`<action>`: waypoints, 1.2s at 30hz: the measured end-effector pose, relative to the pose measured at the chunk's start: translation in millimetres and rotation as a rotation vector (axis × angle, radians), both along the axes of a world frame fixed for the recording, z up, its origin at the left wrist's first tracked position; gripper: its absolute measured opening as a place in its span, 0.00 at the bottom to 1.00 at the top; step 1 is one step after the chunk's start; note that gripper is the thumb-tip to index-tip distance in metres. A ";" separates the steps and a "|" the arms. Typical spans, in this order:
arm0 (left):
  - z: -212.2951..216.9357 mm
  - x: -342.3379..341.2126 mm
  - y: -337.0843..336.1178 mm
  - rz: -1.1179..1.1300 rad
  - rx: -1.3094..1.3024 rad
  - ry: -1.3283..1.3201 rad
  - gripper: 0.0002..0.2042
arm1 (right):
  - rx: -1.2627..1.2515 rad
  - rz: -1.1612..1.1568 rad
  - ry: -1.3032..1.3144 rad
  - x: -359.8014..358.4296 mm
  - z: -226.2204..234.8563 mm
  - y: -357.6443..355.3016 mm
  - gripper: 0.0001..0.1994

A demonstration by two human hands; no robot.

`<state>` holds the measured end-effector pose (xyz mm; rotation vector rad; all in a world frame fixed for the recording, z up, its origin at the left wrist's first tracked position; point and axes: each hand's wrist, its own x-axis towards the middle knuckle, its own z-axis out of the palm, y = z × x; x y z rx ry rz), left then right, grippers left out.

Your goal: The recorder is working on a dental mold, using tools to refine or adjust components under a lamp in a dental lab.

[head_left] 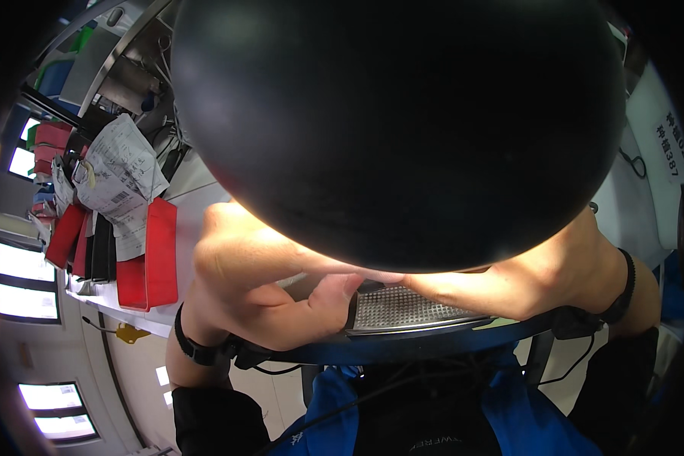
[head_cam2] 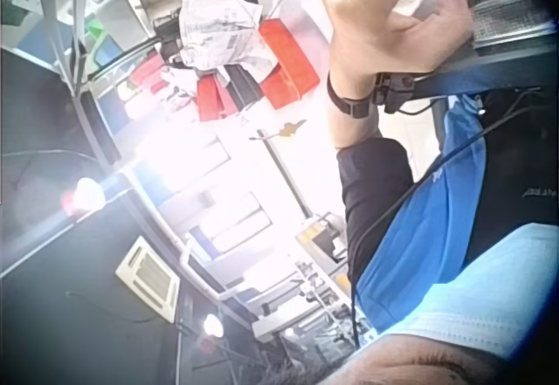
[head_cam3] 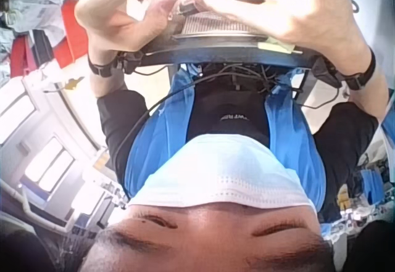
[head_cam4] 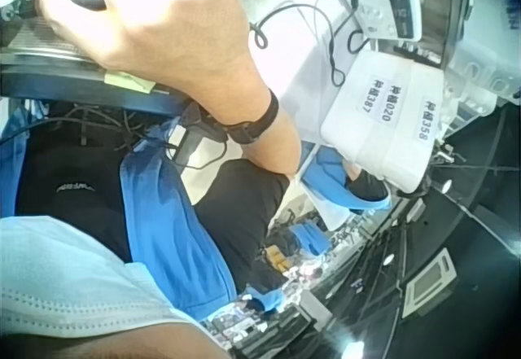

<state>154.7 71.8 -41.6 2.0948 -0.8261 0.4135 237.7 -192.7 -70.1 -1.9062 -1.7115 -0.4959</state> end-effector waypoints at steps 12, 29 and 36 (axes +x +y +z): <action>1.3 1.7 -7.1 0.042 -0.040 -0.025 0.14 | 0.014 -0.011 -0.038 -1.1 -1.2 2.7 0.13; 0.0 0.9 -8.4 0.027 -0.085 0.003 0.10 | 0.008 -0.041 0.011 -2.5 10.5 0.9 0.12; 2.5 -4.2 -22.4 0.169 0.459 -0.180 0.13 | 0.075 -0.094 -0.320 6.6 10.1 5.7 0.06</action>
